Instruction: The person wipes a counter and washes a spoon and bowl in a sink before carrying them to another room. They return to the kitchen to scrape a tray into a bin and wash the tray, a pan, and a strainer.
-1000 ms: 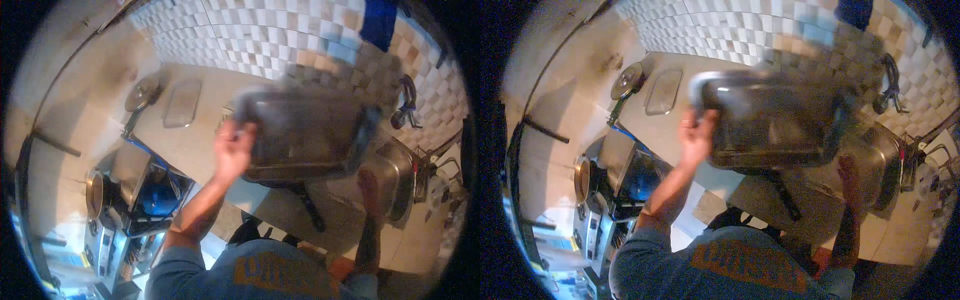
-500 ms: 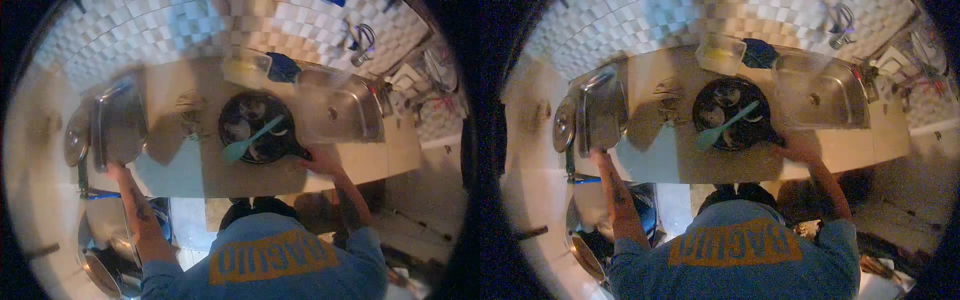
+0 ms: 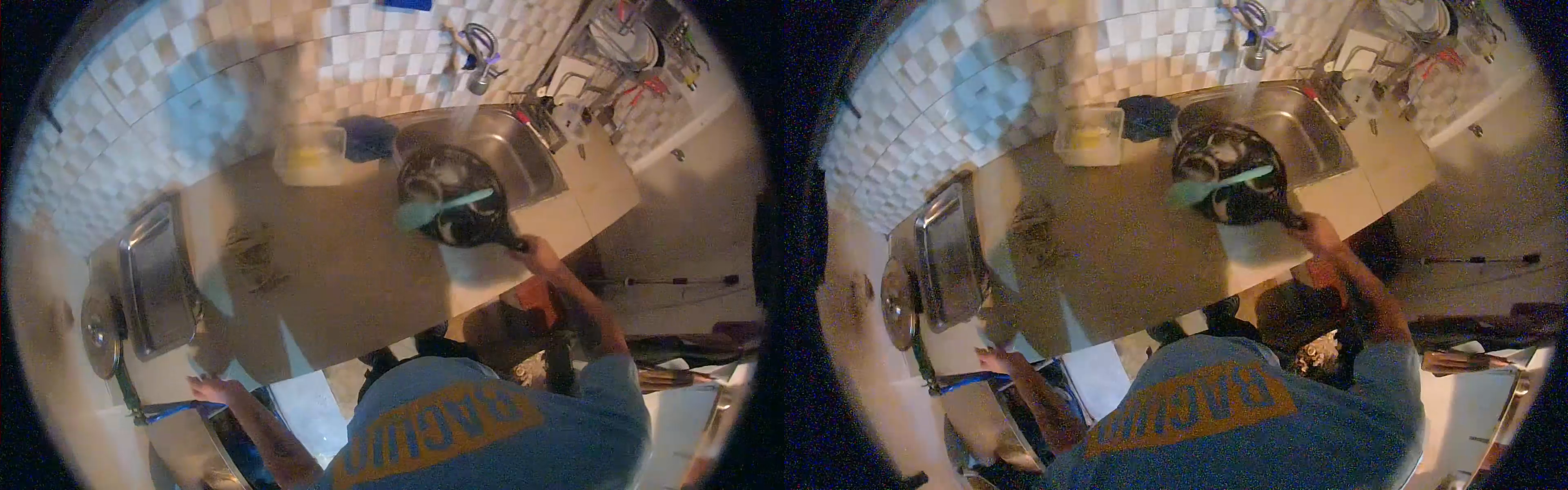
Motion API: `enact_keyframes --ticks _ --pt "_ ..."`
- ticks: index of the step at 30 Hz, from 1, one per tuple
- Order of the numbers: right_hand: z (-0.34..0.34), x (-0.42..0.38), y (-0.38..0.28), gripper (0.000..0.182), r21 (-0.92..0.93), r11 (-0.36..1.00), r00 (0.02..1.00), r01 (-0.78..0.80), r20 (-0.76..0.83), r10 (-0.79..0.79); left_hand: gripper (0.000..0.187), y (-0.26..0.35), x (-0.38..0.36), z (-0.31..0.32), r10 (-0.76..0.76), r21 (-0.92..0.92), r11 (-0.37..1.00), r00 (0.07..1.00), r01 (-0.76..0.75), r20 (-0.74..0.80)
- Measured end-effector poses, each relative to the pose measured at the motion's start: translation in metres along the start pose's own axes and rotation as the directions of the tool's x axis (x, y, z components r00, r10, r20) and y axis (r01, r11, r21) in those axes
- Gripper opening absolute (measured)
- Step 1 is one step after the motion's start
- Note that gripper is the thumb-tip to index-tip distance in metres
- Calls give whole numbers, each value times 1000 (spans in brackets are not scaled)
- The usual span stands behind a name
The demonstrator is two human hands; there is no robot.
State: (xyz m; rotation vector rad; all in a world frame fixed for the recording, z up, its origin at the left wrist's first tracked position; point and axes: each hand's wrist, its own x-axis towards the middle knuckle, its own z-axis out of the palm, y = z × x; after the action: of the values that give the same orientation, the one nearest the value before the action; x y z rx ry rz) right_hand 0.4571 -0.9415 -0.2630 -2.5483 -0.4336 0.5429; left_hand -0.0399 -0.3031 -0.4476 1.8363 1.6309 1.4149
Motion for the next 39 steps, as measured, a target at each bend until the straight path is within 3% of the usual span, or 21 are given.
enact_keyframes --ticks 2,4,10,14,17,18,19,20,22,24,25,26,27,28,29,31,32,33,35,37,39 --pt "-31 15 -2 45 -263 963 996 -60 -73 42 44 54 -43 10 -235 -627 742 968 237 88" --pt "-42 54 28 52 -282 958 995 -48 -99 21 37 137 -69 14 -541 -725 427 795 540 274" --pt "-97 143 44 64 -358 933 999 -33 -6 32 18 324 -152 44 -330 -700 498 858 512 393" --pt "-81 259 131 63 -356 905 970 233 154 -189 15 377 -227 59 -145 -677 614 901 406 409" --pt "-63 308 152 60 -141 978 960 150 258 -110 18 403 -292 81 -29 -618 716 898 325 439" --pt "-63 313 155 59 -70 993 953 94 293 -70 17 408 -310 89 -28 -612 709 881 350 472" --pt "-72 319 141 58 -282 956 952 86 305 5 17 428 -320 98 -48 -522 768 846 371 531" --pt "-47 332 146 53 -232 949 977 214 60 -205 16 453 -326 113 -79 -429 813 805 394 588" --pt "6 362 150 43 -241 854 719 461 -463 -519 15 503 -326 163 89 -425 850 710 311 699" --pt "32 376 101 31 -88 775 779 626 22 -627 15 548 -325 252 185 -391 842 482 371 857" --pt "56 379 82 29 -37 644 645 764 74 -761 10 594 -324 292 406 -407 909 398 -86 823" --pt "75 380 68 28 19 493 488 870 114 -866 9 618 -332 339 321 -362 912 214 193 922" --pt "83 379 59 28 -68 486 488 872 212 -847 17 633 -336 389 368 -366 923 5 118 930" --pt "87 378 53 28 -152 473 496 868 311 -811 24 658 -338 424 328 -336 938 -101 -86 939" --pt "86 379 53 28 -236 447 506 863 410 -759 29 677 -352 443 404 -405 913 28 52 914" --pt "76 390 63 24 -73 472 476 879 219 -852 31 709 -367 459 444 -451 893 148 15 884" --pt "68 396 65 23 8 466 462 885 114 -879 30 728 -366 461 435 -415 896 128 -156 891" --pt "46 396 57 23 77 640 628 765 132 -767 30 739 -365 465 424 -370 871 114 -323 899" --pt "-6 388 32 24 191 882 859 432 212 -466 34 672 -364 509 780 -500 506 124 -703 614" --pt "-19 397 36 27 215 847 849 486 115 -516 36 663 -366 502 892 -458 243 12 -855 452" --pt "-40 390 32 32 498 768 859 403 83 -505 38 683 -380 436 863 -449 207 -54 -869 503"
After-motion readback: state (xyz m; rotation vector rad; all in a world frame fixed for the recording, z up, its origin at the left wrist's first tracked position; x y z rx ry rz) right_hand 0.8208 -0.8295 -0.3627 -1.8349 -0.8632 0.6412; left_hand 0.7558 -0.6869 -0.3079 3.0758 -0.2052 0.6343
